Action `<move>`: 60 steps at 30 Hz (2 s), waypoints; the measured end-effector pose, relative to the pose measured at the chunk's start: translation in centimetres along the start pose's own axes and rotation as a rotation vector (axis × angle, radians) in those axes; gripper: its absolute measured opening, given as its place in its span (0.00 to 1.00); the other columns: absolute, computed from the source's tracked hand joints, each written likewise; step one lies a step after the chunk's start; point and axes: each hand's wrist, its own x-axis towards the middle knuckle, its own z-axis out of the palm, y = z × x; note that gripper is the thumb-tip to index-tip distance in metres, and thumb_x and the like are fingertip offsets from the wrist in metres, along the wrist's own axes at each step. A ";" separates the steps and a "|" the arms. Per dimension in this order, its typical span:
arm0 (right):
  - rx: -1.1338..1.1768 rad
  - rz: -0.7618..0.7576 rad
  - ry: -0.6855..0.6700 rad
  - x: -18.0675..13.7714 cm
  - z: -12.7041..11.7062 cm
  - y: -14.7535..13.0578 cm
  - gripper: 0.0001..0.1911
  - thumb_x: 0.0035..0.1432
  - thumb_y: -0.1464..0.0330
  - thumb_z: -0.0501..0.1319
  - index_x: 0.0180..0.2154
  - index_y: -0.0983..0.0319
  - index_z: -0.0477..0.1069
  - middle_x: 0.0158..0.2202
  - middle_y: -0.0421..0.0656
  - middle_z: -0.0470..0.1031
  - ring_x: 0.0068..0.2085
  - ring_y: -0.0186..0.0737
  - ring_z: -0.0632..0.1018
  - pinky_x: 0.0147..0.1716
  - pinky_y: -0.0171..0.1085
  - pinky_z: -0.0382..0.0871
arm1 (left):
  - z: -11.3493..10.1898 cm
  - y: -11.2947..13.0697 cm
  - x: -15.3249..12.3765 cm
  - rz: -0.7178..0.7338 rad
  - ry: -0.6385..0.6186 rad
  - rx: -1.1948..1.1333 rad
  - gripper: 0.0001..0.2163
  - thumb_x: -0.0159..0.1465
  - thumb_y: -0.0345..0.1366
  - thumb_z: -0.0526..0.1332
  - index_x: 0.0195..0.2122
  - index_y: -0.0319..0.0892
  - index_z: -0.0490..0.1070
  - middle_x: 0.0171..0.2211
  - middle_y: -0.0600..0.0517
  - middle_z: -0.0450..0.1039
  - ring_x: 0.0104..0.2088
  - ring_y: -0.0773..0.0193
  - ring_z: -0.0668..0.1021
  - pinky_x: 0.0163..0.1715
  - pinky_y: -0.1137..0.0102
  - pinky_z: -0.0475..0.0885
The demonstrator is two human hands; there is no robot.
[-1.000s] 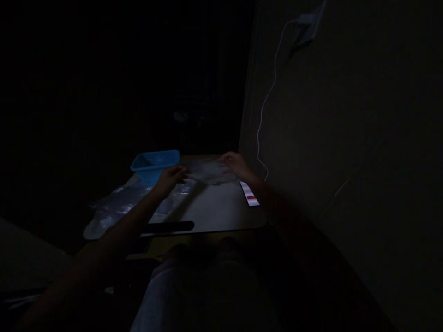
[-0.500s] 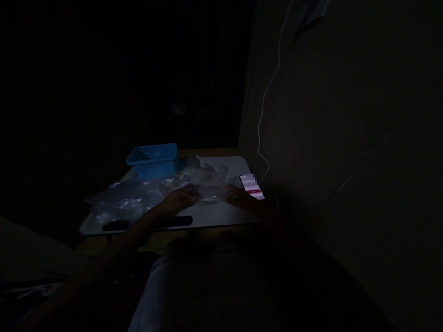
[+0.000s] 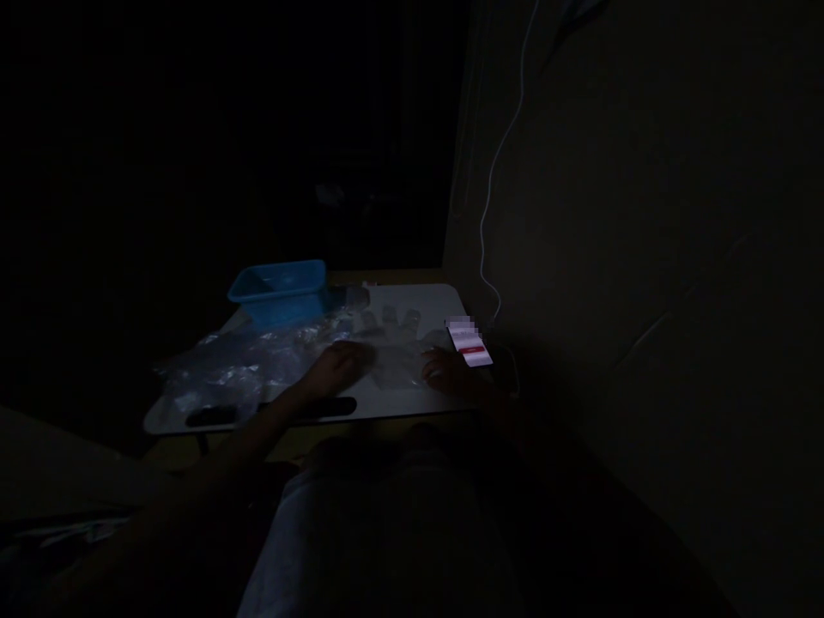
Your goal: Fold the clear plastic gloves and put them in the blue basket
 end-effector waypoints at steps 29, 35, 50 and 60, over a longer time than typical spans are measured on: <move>-0.107 -0.055 -0.008 0.8 2.4 -4.3 0.17 0.54 0.71 0.55 0.45 0.59 0.72 0.52 0.49 0.69 0.54 0.46 0.68 0.51 0.48 0.60 | 1.5 2.1 -0.8 -0.106 -0.108 0.412 0.20 0.66 0.42 0.42 0.42 0.45 0.72 0.45 0.47 0.72 0.47 0.60 0.72 0.48 0.61 0.64; -0.066 -0.088 -0.018 0.6 2.9 -3.8 0.16 0.53 0.72 0.54 0.43 0.59 0.74 0.51 0.48 0.70 0.54 0.46 0.68 0.51 0.49 0.61 | 1.5 1.7 -1.0 -0.097 -0.118 0.447 0.16 0.63 0.38 0.47 0.44 0.41 0.72 0.47 0.44 0.71 0.47 0.57 0.72 0.48 0.59 0.64; 0.298 0.004 0.056 0.1 2.3 -1.9 0.12 0.49 0.76 0.54 0.19 0.60 0.69 0.39 0.45 0.77 0.46 0.40 0.75 0.45 0.41 0.69 | 1.6 1.6 -1.5 -0.133 -0.163 0.437 0.17 0.62 0.36 0.47 0.48 0.39 0.67 0.53 0.40 0.65 0.53 0.56 0.68 0.50 0.58 0.61; 0.088 0.113 0.124 1.7 1.9 -2.4 0.18 0.52 0.74 0.51 0.44 0.63 0.70 0.48 0.49 0.72 0.51 0.42 0.71 0.51 0.45 0.65 | 1.6 1.8 -1.8 -0.150 -0.229 0.507 0.24 0.60 0.45 0.52 0.55 0.38 0.60 0.58 0.36 0.56 0.59 0.47 0.59 0.52 0.48 0.53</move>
